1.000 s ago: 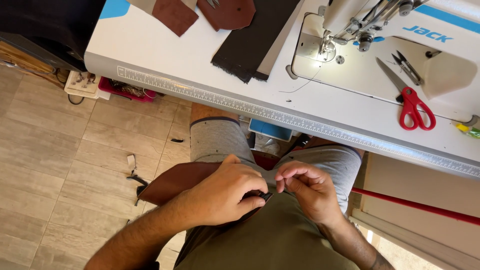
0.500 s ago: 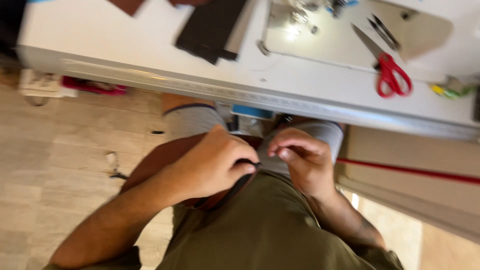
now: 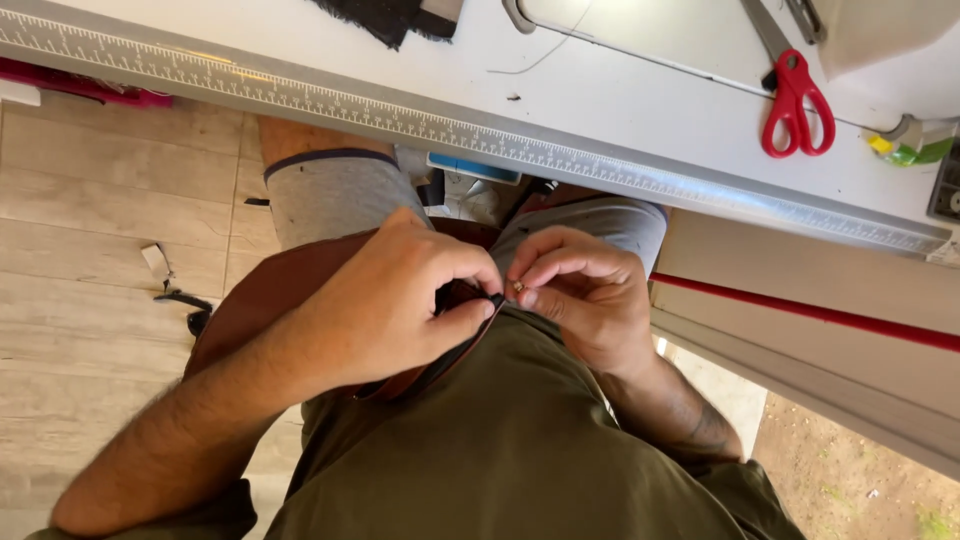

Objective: Attaching a zipper slider to the zipper of a leather bag at a sewing station.

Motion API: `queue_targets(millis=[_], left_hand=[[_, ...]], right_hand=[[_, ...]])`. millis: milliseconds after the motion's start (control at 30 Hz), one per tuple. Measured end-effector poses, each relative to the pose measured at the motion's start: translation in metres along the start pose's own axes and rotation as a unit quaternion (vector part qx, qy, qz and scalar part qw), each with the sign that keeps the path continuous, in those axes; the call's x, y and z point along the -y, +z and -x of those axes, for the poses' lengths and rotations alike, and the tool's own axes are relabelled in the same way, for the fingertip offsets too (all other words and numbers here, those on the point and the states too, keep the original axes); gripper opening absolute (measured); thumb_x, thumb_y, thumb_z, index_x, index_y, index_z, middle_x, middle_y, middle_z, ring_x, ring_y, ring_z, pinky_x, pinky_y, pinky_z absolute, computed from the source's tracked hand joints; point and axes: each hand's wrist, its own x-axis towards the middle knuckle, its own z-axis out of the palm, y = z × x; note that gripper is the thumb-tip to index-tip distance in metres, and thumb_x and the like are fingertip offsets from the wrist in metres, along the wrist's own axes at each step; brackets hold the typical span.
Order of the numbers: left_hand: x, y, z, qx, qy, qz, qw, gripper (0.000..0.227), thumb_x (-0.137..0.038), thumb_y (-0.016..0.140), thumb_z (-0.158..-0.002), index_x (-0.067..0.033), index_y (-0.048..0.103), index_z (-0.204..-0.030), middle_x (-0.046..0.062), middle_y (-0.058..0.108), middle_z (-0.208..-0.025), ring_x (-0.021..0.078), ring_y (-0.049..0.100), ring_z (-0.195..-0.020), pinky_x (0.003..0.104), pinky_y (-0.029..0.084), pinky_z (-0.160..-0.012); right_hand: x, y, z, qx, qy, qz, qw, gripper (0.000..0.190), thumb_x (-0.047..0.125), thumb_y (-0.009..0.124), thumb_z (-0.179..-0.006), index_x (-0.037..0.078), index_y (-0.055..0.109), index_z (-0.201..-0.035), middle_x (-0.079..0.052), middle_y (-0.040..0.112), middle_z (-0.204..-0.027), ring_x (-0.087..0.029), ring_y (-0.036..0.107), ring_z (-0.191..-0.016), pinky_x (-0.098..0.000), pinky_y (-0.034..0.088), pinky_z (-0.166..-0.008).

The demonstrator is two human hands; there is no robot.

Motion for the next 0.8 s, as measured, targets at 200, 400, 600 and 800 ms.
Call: queue_targets(millis=[200, 400, 600, 800], left_hand=[[0.008, 0.003, 0.004, -0.017, -0.029, 0.027, 0.999, 0.031, -0.012, 0.078, -0.083, -0.0157, 0.049, -0.093, -0.008, 0.061, -0.083, 0.012, 0.069, -0.075, 0.036, 0.04, -0.094], [0.008, 0.005, 0.008, -0.028, -0.01, 0.011, 0.999, 0.029, -0.012, 0.077, -0.082, -0.0158, 0.049, -0.089, -0.006, 0.062, -0.078, 0.0166, 0.058, -0.066, 0.036, 0.039, -0.087], [0.009, 0.008, 0.009, -0.03, 0.006, 0.0, 1.0, 0.035, -0.012, 0.077, -0.083, -0.0171, 0.043, -0.077, -0.009, 0.052, -0.065, 0.0166, 0.051, -0.054, 0.035, 0.038, -0.083], [0.011, 0.01, 0.008, -0.047, 0.017, -0.008, 0.999, 0.038, -0.009, 0.08, -0.08, -0.0173, 0.042, -0.074, -0.009, 0.05, -0.062, 0.0157, 0.052, -0.054, 0.035, 0.037, -0.081]], right_hand=[[-0.007, -0.004, 0.0, 0.001, 0.021, -0.053, 0.998, 0.013, -0.002, 0.076, -0.09, 0.004, 0.072, -0.101, -0.018, 0.067, -0.1, -0.023, 0.069, -0.08, -0.0298, 0.064, -0.077], [-0.005, -0.002, 0.003, -0.009, 0.014, -0.001, 1.0, 0.01, 0.006, 0.079, -0.088, 0.009, 0.073, -0.095, -0.016, 0.069, -0.096, -0.021, 0.068, -0.086, -0.0276, 0.058, -0.074], [0.005, 0.003, -0.004, 0.021, 0.001, 0.082, 0.996, 0.007, 0.006, 0.077, -0.091, 0.007, 0.071, -0.095, -0.014, 0.071, -0.096, -0.022, 0.07, -0.086, -0.031, 0.06, -0.077], [0.008, 0.001, -0.004, 0.031, 0.022, 0.094, 0.995, 0.006, 0.006, 0.076, -0.091, 0.005, 0.071, -0.094, -0.016, 0.072, -0.097, -0.024, 0.072, -0.086, -0.0305, 0.061, -0.076]])
